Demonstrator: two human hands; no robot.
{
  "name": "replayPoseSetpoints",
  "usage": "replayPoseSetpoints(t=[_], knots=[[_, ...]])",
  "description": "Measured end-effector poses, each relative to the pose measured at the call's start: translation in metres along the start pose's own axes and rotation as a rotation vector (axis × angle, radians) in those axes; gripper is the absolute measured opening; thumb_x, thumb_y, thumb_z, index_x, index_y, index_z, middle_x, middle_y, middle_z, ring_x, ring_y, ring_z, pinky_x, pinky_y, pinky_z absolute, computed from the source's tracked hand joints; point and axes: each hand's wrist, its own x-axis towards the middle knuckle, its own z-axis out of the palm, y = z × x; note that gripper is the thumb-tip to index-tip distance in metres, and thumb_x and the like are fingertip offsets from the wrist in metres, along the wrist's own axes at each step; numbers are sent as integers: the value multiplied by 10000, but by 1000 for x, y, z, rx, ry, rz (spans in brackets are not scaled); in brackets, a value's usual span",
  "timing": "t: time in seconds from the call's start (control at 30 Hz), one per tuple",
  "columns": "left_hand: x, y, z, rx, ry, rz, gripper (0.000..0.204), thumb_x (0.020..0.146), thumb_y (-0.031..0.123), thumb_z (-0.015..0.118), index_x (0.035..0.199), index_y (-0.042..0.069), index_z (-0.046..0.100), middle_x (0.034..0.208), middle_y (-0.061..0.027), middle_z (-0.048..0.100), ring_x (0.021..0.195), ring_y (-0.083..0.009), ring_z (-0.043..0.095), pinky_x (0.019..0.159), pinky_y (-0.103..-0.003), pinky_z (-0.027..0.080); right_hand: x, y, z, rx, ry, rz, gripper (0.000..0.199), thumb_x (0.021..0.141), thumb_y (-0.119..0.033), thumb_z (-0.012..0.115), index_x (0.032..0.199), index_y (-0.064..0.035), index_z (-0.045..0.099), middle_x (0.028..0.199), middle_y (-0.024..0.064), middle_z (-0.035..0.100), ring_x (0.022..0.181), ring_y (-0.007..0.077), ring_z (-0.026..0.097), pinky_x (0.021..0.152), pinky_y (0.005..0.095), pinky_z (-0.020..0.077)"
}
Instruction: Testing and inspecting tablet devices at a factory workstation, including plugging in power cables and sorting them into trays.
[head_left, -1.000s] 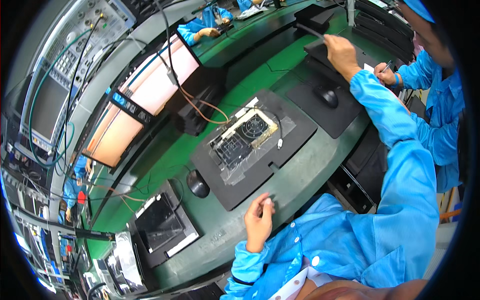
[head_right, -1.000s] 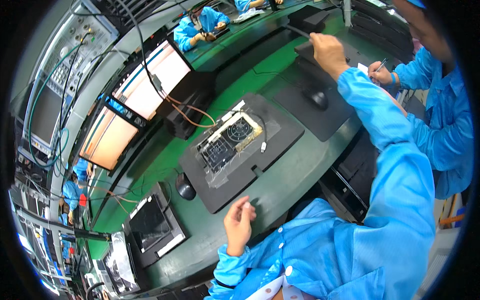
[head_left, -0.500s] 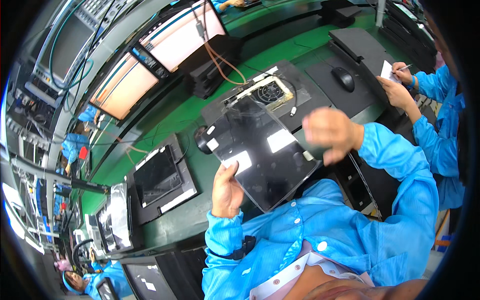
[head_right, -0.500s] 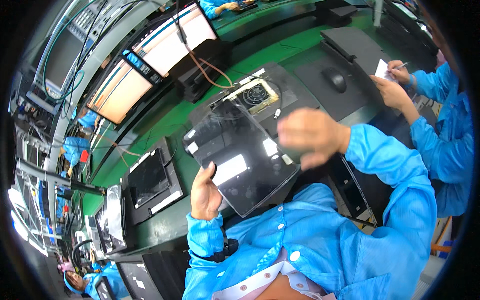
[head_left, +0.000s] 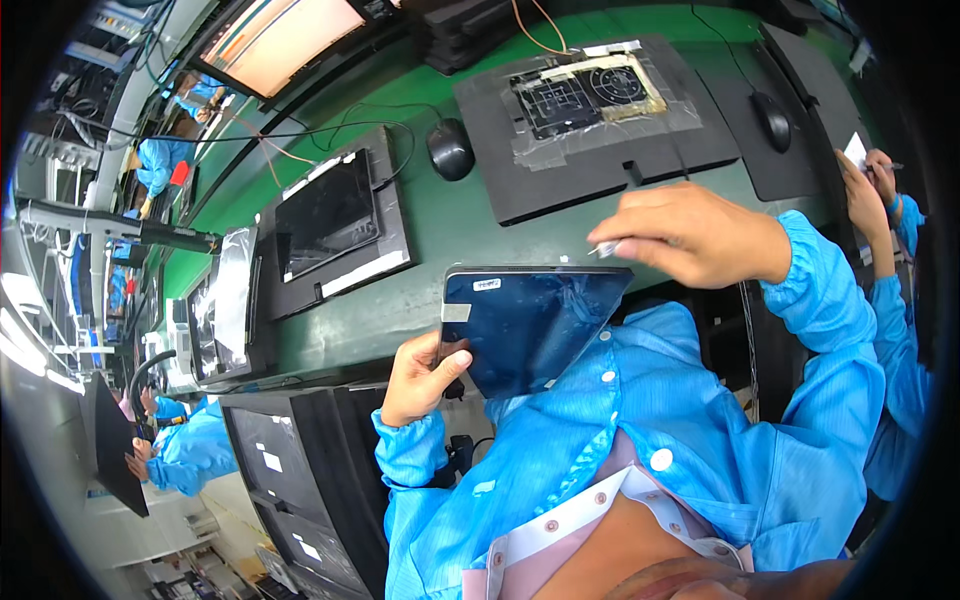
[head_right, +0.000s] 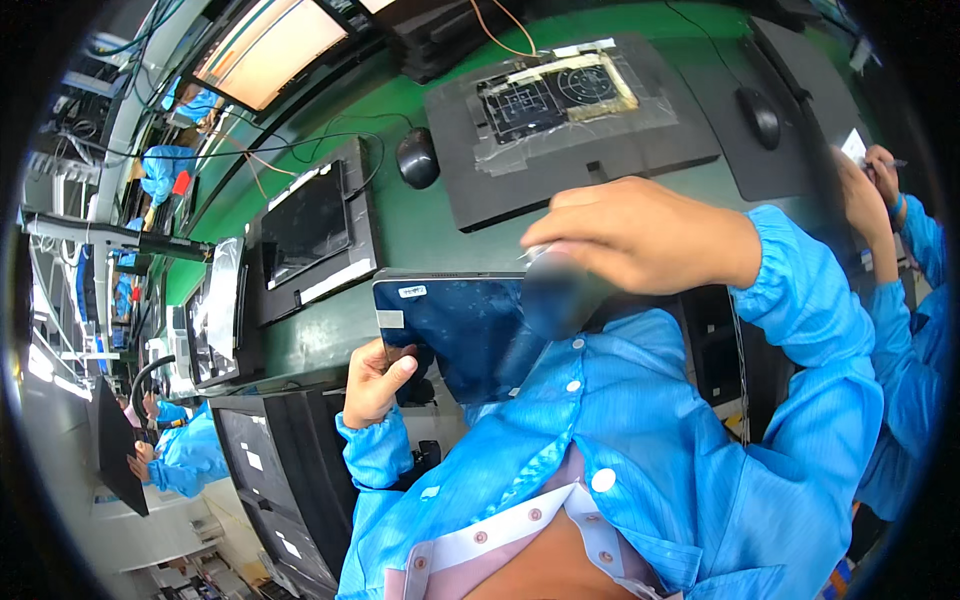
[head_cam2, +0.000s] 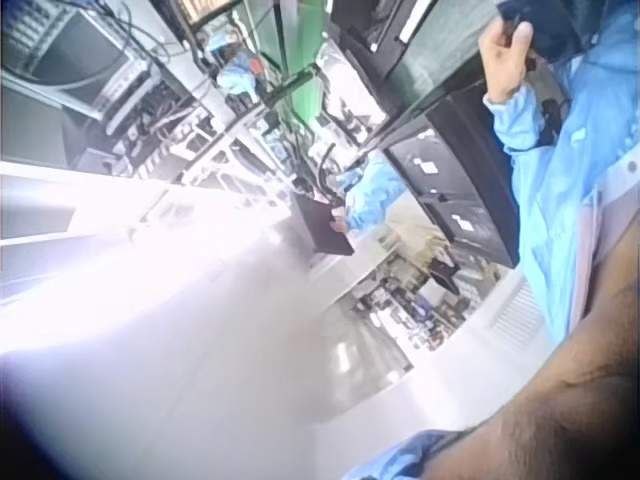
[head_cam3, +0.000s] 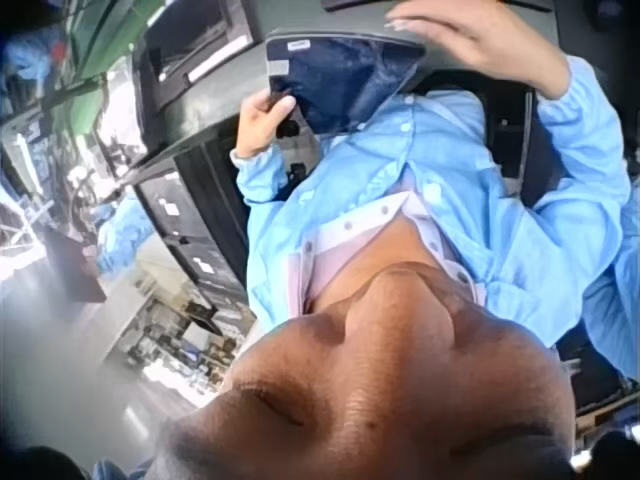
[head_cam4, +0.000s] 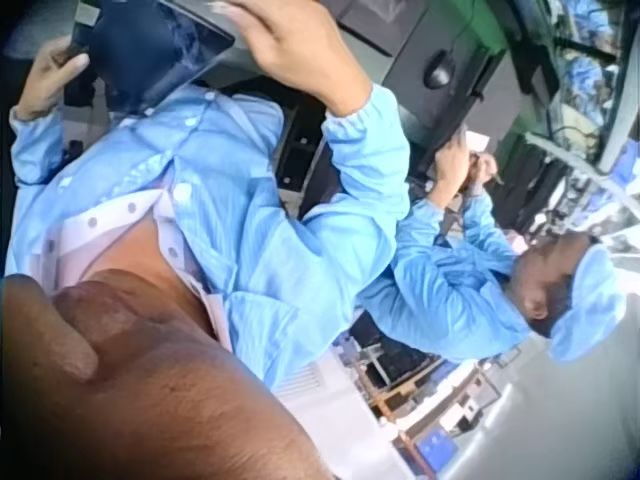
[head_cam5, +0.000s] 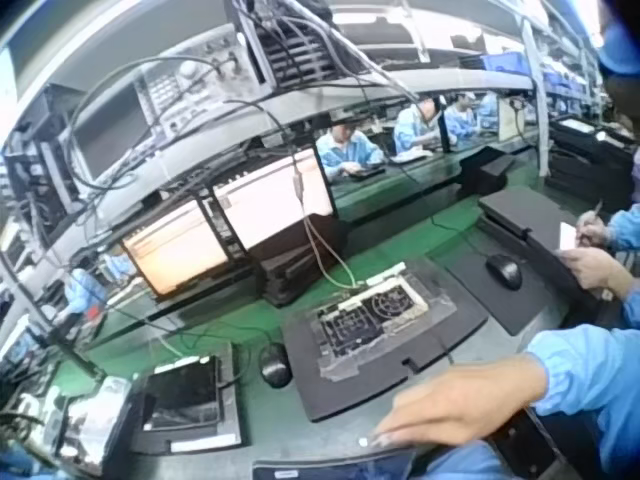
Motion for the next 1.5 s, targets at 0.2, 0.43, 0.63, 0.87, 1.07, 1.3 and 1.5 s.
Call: replayPoseSetpoints(t=[0.2,0.43,0.63,0.87,1.07,1.3,1.5], knots=[[6,2,2,39,-47,-22,321,1057,143,766,1304,-60,736,1135,-20,752,1035,-90,624,987,-302,518,25,-16,2,-97,86,-217,200,989,-94,756,1175,-25,732,1023,131,747,885,350,706,840,437,555],[10,5,8,26,-46,-51,297,1047,174,787,1232,-55,750,1013,18,705,952,-79,576,870,-288,498,33,-10,0,-138,80,-304,146,972,-100,772,1102,-37,758,921,100,727,850,316,690,818,434,535],[12,9,8,97,-64,-70,266,1042,202,795,1150,-39,758,949,25,673,891,-80,538,802,-290,471,32,-16,-9,-197,12,-281,136,995,-162,747,1110,-88,760,927,82,710,899,310,696,847,431,533],[14,10,8,106,-77,-61,263,1043,213,793,1128,-33,757,917,25,665,884,-84,539,794,-298,471,32,-21,-16,-258,-19,-303,143,968,-120,777,1106,-83,765,905,76,700,860,301,685,814,419,524],[13,9,13,77,-58,-54,240,1042,198,794,1107,-29,755,901,36,643,864,-77,518,769,-293,454,32,-23,-16,-253,-33,-322,142,969,-122,773,1103,-79,759,898,77,695,861,302,682,817,420,525],[14,13,16,111,-71,-105,243,1042,198,799,1064,-37,741,881,41,620,856,-66,501,755,-276,439,40,-30,-24,-355,-157,-316,76,974,-133,729,1021,-72,734,836,81,653,858,306,677,891,414,512],[17,2,26,51,-25,-88,235,1045,177,797,1088,-46,736,924,62,621,883,-56,496,771,-266,446,43,-22,-19,-386,-277,-279,79,970,-154,716,1003,-81,715,852,83,670,881,311,692,953,430,508]])
